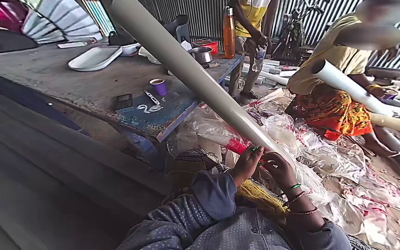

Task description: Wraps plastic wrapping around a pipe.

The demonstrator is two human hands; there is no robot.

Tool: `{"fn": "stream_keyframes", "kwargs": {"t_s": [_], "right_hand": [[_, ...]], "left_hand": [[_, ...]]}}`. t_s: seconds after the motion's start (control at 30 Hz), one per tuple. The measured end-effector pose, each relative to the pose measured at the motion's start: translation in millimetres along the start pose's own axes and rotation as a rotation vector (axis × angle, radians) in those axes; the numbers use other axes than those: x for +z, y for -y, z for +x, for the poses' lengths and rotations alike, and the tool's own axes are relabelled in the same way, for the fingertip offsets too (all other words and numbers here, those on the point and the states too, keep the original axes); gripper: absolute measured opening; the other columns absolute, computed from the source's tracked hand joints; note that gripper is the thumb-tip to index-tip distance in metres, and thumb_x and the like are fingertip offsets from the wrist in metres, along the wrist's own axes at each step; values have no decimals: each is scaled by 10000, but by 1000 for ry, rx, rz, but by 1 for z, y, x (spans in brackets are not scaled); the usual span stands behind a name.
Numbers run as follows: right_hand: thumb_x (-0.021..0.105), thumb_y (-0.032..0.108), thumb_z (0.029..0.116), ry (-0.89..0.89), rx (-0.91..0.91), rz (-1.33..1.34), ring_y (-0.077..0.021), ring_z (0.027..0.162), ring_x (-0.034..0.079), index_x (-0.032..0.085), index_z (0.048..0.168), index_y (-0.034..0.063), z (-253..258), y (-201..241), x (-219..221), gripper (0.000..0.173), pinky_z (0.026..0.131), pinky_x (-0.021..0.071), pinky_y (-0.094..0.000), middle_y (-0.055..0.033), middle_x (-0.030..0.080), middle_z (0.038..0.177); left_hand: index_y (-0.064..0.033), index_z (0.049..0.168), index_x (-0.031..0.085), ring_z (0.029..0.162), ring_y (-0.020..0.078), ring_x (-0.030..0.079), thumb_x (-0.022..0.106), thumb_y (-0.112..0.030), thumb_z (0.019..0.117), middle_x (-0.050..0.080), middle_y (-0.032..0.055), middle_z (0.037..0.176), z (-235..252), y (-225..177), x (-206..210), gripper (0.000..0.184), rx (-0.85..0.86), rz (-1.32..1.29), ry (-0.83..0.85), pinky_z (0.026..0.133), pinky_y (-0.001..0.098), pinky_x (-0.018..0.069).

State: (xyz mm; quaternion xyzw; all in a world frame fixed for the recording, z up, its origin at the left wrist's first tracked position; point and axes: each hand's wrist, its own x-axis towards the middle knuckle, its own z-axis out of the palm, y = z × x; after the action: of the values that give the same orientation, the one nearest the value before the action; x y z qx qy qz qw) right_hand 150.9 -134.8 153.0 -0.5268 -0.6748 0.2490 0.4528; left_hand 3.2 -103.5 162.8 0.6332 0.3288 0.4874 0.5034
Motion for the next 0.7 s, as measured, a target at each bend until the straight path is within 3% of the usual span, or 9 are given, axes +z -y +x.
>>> {"fn": "stream_keyframes", "kwargs": {"t_s": [0.13,0.23,0.33,0.5,0.7], "right_hand": [[638,62,961,-34,19,-62,-154,924,681,747,1013,-43,1,-4,-2,160,834,552,-288,-165,718,1049],[600,147,1006,-54,71,-105,-187,893,671,743,997,-54,2,-3,-6,247,840,520,-383,-163,722,1012],[597,145,1015,-48,93,-43,-113,860,650,730,1037,-51,2,-3,-5,239,815,519,-295,-129,711,1004],[593,105,993,67,146,292,8,859,647,672,1098,-30,3,4,-2,189,802,545,-177,-5,692,985],[629,42,930,128,237,549,-21,746,664,630,1048,3,2,5,-2,123,722,572,-197,36,690,854]], "left_hand": [[95,1220,636,1096,81,617,363,-136,1111,673,140,1173,2,0,-4,374,-6,-10,-22,1009,256,479],[85,1233,631,1094,86,617,348,-143,1117,678,133,1171,5,-1,-9,381,-22,12,-32,1010,262,478],[75,1224,637,1083,65,616,343,-155,1120,684,110,1160,6,-2,-9,388,-29,33,-40,998,247,476],[75,1214,632,1060,28,613,333,-140,1115,678,89,1146,6,0,-4,382,11,-4,-9,981,210,484],[93,1215,624,1092,28,616,289,-162,1115,680,91,1164,8,7,3,433,133,-13,45,1010,207,482]]}}
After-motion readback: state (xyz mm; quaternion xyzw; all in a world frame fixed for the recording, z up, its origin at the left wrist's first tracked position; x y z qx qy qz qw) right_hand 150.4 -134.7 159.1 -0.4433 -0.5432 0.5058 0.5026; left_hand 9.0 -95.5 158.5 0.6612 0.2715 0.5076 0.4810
